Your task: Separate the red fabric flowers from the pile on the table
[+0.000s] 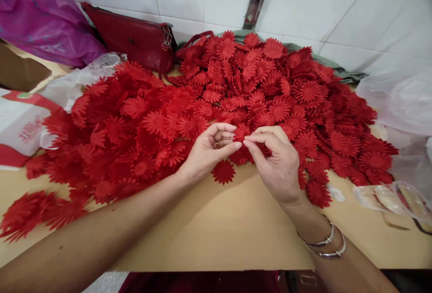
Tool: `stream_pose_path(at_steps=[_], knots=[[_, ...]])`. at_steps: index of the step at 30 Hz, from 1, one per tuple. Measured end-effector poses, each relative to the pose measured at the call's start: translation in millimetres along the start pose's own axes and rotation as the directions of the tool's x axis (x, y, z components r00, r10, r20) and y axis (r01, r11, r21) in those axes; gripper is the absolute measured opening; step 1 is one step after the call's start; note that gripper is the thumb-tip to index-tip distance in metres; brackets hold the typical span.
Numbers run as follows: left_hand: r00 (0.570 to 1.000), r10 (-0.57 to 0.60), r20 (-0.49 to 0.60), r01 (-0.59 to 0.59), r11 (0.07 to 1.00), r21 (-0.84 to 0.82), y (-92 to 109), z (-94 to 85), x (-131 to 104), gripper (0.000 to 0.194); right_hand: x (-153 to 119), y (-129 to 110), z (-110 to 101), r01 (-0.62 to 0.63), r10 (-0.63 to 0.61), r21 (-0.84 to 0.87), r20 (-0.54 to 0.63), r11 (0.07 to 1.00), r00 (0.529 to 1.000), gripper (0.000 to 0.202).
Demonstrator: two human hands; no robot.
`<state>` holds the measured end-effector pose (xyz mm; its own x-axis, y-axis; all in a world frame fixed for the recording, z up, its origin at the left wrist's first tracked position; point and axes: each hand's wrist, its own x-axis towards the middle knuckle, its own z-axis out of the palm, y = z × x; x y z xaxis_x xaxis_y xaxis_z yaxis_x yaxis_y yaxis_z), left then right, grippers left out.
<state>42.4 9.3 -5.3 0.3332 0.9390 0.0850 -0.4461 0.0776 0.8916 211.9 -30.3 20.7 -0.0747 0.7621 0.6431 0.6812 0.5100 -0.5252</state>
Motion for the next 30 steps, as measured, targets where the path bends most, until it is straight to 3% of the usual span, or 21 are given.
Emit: stream_pose_path(at_steps=[3,6,10,12,15,18,22,24,27,30], knots=[[1.000,-0.006,0.007,0.006,1.000,0.008,2,1.1,0,0.041,1,-1,-1,-0.037,0.037,0.040,-0.001,0.999,0.999,0.008],[1.000,-0.013,0.012,0.013,1.000,-0.009,1,1.0,1,0.041,2,-1,-2,-0.165,0.164,0.144,0.021,0.976,0.986,0.009],[0.999,-0.029,0.019,0.029,0.999,-0.041,-1,-0.9,1,0.038,1,7,-1,-0.337,0.329,0.367,0.086,0.867,0.940,0.011],[1.000,-0.027,0.002,0.027,0.998,-0.050,-3,-2.1,1,0.036,1,13,2,-0.394,0.403,0.508,0.098,0.766,0.910,0.011],[0.998,-0.028,-0.050,0.024,0.996,-0.080,-5,-3.6,3,0.036,2,20,4,-0.449,0.521,0.710,0.135,0.542,0.843,0.013],[0.991,-0.020,-0.134,0.003,0.992,-0.126,-5,-4.5,5,0.038,5,23,5,-0.484,0.590,0.805,0.216,0.343,0.778,0.017],[0.980,-0.025,-0.198,-0.008,0.986,-0.164,-5,-4.1,6,0.039,8,24,3,-0.494,0.665,0.850,0.265,0.181,0.698,0.017],[0.980,-0.021,-0.200,-0.012,0.986,-0.164,-5,-3.5,6,0.039,10,23,2,-0.487,0.683,0.866,0.286,0.116,0.672,0.030],[0.979,-0.017,-0.203,-0.016,0.987,-0.160,-5,-3.1,5,0.038,12,20,2,-0.498,0.679,0.861,0.304,0.105,0.669,0.043],[0.978,-0.027,-0.206,-0.007,0.987,-0.161,-5,-3.2,5,0.038,11,17,3,-0.523,0.665,0.831,0.283,0.190,0.691,0.023]])
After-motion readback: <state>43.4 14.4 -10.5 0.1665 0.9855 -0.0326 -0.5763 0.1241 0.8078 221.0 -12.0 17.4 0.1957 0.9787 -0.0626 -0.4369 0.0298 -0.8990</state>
